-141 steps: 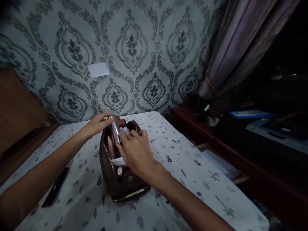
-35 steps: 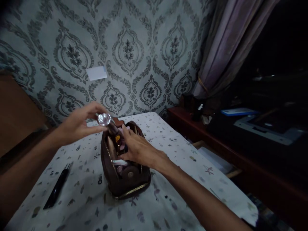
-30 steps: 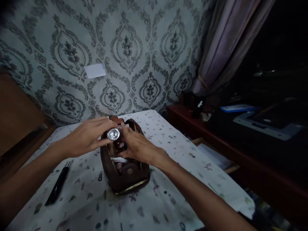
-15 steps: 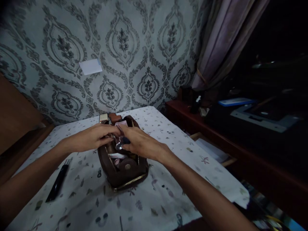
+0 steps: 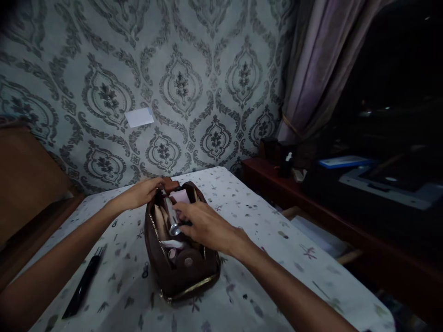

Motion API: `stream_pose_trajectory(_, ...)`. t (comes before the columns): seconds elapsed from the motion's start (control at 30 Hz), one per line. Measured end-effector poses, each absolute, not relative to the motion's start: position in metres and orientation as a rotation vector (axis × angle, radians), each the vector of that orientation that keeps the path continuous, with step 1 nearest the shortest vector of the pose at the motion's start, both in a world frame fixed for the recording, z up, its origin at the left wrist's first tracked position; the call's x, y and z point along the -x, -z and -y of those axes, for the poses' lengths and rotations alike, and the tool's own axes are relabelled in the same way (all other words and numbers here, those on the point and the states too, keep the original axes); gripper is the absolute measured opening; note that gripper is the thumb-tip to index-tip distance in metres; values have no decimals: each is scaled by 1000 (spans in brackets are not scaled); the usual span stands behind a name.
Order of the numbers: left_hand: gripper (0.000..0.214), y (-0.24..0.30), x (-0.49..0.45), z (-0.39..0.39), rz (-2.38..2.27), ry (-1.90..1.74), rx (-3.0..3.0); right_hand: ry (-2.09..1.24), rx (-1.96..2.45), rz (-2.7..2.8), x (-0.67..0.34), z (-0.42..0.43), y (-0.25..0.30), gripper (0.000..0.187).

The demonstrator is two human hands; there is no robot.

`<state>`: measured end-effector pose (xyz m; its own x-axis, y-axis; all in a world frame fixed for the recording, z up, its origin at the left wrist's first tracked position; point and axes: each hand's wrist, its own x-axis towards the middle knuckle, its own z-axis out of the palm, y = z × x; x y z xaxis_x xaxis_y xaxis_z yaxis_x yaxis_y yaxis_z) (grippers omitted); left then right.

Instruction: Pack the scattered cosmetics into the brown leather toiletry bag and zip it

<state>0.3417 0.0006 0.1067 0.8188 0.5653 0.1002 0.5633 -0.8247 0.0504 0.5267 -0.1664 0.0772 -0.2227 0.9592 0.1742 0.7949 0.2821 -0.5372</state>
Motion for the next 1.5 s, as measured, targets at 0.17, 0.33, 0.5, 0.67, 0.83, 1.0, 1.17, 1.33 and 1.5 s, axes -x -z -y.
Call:
stream_pose_trajectory(0.17,47,-108,-351,-10,-958,3,-2977,-427,1543,2122,-526,168,-81,39)
stream_pose_trajectory(0.33,44,-109,-362,-24,-975,137,-2933,-332,1505,2146,-524,164,-82,25)
stream_pose_trajectory(0.5,51,-105,-361,-29,-862,44,-2884,-68,1524,2093,-524,147,-74,33)
stream_pose_trajectory(0.67,54,-100,-356,-33,-748,-34,-2783,-86,1678,2147,-517,137,-78,34)
stream_pose_trajectory(0.83,51,-95,-356,-35,-675,-108,-2672,-99,1764,2136,-513,136,-84,33)
stream_pose_trajectory(1.0,46,-86,-357,-36,-660,-243,-2601,-124,1723,2121,-515,135,-85,23)
stream_pose_trajectory(1.17,44,-87,-341,-35,-716,-518,-2524,-112,1707,2169,-514,135,-85,23)
stream_pose_trajectory(1.33,43,-97,-277,-24,-948,-723,-2374,-16,1693,2194,-516,131,-77,29)
stream_pose_trajectory(1.5,28,-81,-189,8,-1264,-613,-2275,93,1718,2174,-519,124,-65,33)
